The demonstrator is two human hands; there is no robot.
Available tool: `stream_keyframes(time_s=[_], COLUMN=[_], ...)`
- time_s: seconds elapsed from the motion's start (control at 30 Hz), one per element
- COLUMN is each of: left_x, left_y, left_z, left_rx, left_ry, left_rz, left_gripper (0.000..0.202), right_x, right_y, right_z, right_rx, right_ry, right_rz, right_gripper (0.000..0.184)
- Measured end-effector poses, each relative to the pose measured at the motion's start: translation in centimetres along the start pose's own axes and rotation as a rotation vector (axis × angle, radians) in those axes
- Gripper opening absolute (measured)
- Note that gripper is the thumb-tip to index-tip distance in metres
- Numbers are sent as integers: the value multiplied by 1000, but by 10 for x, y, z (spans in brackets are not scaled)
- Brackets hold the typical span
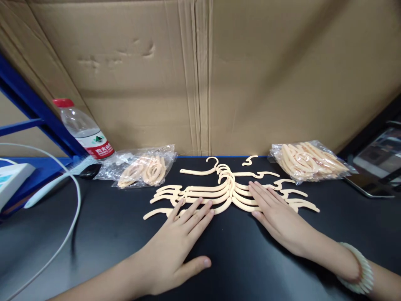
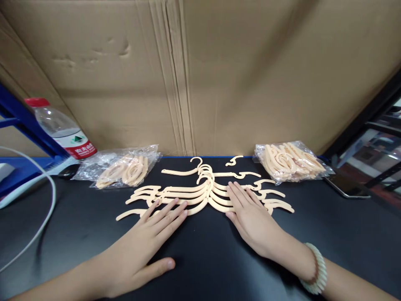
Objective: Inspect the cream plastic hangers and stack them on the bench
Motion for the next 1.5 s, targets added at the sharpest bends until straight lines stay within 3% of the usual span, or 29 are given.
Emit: stream_keyframes(time_s=[0.27, 0.43, 0.57, 0.7, 0.8, 0.93, 1.1, 1.33, 1.5], left_x=[3, 2, 1, -1, -2, -3, -7, -10, -11], left_y=[0, 1, 4, 3, -1, -6, -8, -8, -10], left_z=[-2, -1, -1, 6, 18, 33, 34, 31, 26], left_rx=[21, 34, 54, 102, 202, 348, 339, 283, 289], left_ry=[6, 2, 7, 34, 35, 37, 8, -117, -222], left_rz=[0, 22, 68, 112, 120, 50, 43, 28, 100], left_gripper=[75, 74, 74, 72, 68, 64, 62, 57, 61], right_x=[-1, -15, -39, -48, -40, -21, -13, -28, -56], right_y=[2, 11, 43, 84, 108, 130, 140, 128, 114], right_z=[6, 19, 50, 79, 89, 88, 82, 78, 63], right_rx=[13, -3, -19, -42, -60, -132, -239, -333, -319], right_ry=[95, 220, 246, 196, 174, 150, 146, 187, 235], right_rz=[-27, 115, 270, 181, 133, 36, -17, 51, 240], right_gripper=[57, 51, 38, 29, 28, 32, 26, 18, 28])
Point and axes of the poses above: each hand's wrist, its own y-axis towards the middle knuckle, its own x-axis out of the palm, z = x × y, the point moved 4 cm from there along y, towards the middle knuckle, and after that the axes turned 2 degrees about z, right-handed, at the moved point
